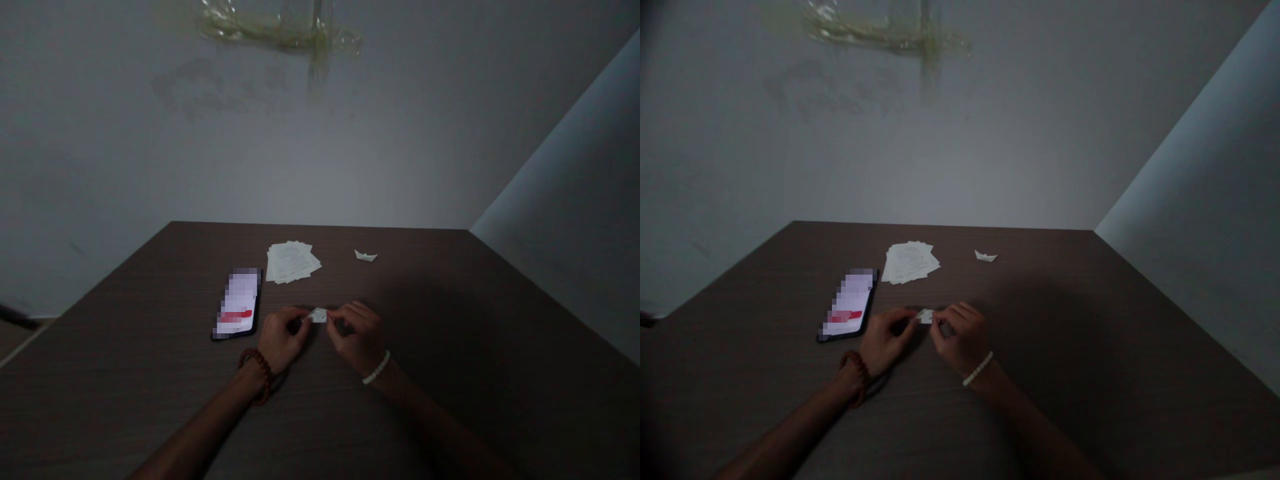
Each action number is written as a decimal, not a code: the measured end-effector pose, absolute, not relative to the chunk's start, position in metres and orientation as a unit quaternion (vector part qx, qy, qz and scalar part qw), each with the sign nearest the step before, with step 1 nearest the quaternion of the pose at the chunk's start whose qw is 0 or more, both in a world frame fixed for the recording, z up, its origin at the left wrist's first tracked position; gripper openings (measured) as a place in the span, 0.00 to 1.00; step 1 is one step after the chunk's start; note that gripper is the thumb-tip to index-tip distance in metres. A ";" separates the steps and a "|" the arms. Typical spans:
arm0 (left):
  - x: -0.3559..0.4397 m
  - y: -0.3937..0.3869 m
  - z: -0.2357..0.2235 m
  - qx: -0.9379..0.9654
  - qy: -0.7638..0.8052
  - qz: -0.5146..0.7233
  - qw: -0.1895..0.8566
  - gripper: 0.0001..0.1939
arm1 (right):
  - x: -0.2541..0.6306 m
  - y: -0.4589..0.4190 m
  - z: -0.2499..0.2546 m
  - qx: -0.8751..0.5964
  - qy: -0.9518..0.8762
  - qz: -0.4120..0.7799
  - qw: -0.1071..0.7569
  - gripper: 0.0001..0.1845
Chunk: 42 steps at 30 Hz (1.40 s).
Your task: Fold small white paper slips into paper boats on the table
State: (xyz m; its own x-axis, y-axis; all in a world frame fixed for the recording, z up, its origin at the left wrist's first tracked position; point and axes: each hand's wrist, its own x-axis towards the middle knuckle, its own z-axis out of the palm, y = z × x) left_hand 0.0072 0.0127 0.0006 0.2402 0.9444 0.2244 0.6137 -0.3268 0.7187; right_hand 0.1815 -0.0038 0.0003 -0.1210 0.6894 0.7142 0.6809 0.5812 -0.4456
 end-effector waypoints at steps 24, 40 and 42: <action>0.006 0.015 0.000 0.684 0.592 0.362 0.223 0.13 | 0.177 -0.006 -0.003 -0.480 -0.752 0.067 0.447 0.03; 0.008 0.008 -0.004 0.751 0.586 0.294 0.075 0.12 | 0.183 0.002 -0.009 -0.565 -0.729 0.060 0.382 0.08; 0.007 0.008 -0.006 0.759 0.581 0.285 0.067 0.12 | 0.182 0.002 -0.011 -0.556 -0.731 0.066 0.390 0.08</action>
